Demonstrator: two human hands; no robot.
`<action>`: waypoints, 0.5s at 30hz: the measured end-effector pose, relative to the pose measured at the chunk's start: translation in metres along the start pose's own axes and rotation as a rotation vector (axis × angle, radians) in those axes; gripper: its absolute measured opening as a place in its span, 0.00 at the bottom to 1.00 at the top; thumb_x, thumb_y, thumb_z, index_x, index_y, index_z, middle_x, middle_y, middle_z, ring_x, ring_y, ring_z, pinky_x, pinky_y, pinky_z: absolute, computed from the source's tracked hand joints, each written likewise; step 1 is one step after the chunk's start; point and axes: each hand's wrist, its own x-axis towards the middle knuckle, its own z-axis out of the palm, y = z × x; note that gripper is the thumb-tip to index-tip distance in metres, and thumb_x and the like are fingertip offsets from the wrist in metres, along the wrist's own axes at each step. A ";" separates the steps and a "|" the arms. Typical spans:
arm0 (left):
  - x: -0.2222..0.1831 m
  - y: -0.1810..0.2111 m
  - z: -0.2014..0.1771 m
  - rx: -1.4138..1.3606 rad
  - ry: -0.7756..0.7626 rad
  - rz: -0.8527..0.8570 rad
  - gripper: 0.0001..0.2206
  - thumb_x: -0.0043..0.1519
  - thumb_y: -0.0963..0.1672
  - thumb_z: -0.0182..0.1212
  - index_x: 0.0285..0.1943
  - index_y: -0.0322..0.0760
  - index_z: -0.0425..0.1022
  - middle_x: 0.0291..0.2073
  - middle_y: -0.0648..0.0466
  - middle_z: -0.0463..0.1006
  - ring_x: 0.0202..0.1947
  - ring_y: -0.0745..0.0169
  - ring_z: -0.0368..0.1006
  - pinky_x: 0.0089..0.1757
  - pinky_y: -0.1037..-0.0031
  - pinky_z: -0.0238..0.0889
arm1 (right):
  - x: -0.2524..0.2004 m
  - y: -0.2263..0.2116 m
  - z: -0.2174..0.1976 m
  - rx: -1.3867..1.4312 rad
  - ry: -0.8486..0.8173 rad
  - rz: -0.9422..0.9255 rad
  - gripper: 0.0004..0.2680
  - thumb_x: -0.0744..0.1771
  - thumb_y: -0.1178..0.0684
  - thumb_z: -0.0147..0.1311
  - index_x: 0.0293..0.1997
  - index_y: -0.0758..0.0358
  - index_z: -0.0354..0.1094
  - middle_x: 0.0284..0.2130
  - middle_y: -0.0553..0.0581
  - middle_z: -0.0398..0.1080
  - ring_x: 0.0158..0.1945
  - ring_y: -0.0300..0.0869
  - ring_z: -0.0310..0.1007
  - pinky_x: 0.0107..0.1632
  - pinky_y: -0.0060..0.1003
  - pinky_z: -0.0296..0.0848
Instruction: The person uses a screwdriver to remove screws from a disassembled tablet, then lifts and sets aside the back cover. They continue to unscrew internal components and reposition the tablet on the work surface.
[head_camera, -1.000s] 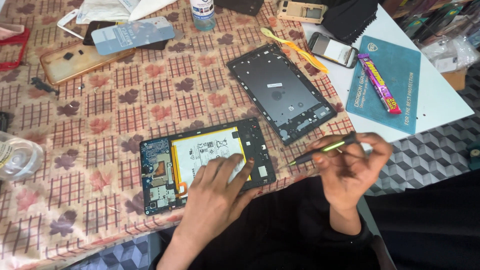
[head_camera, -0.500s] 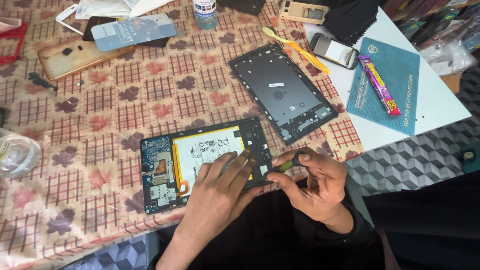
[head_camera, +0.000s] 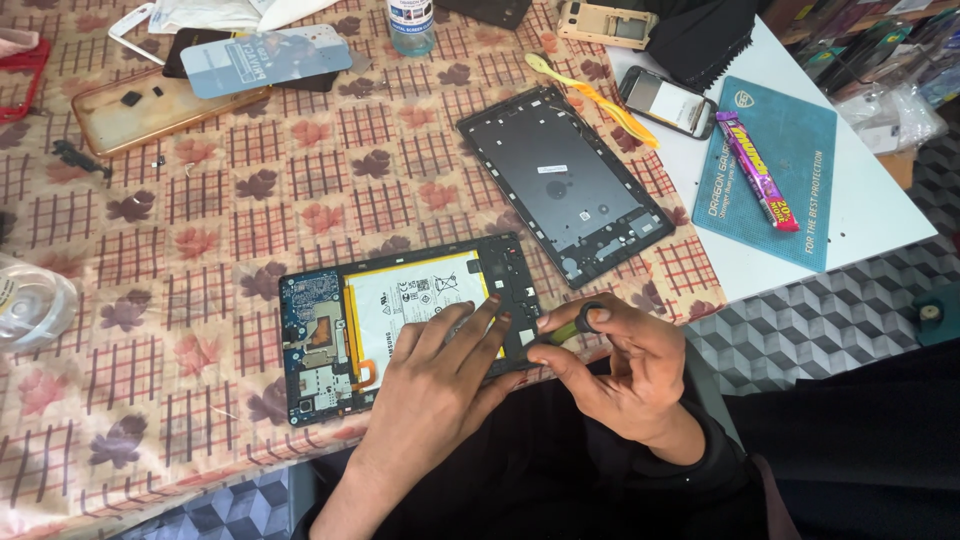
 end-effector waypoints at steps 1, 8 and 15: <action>0.000 0.000 0.001 0.002 -0.001 0.001 0.24 0.57 0.51 0.69 0.55 0.31 0.78 0.57 0.49 0.78 0.57 0.52 0.70 0.49 0.63 0.63 | 0.000 -0.001 0.000 0.000 -0.008 0.002 0.25 0.65 0.65 0.66 0.63 0.63 0.50 0.43 0.63 0.72 0.45 0.49 0.82 0.45 0.38 0.86; -0.002 -0.002 0.004 0.011 0.001 0.001 0.24 0.58 0.52 0.69 0.56 0.31 0.78 0.56 0.49 0.78 0.57 0.52 0.70 0.49 0.63 0.63 | 0.002 -0.006 -0.006 -0.031 -0.085 0.003 0.24 0.64 0.61 0.68 0.64 0.58 0.55 0.40 0.63 0.76 0.45 0.47 0.83 0.41 0.33 0.85; -0.003 -0.002 0.005 0.004 0.004 -0.003 0.23 0.58 0.52 0.69 0.55 0.31 0.79 0.57 0.49 0.78 0.58 0.52 0.70 0.50 0.63 0.64 | 0.004 -0.008 -0.005 -0.038 -0.075 -0.008 0.24 0.65 0.60 0.68 0.65 0.57 0.56 0.40 0.62 0.76 0.45 0.46 0.83 0.42 0.34 0.85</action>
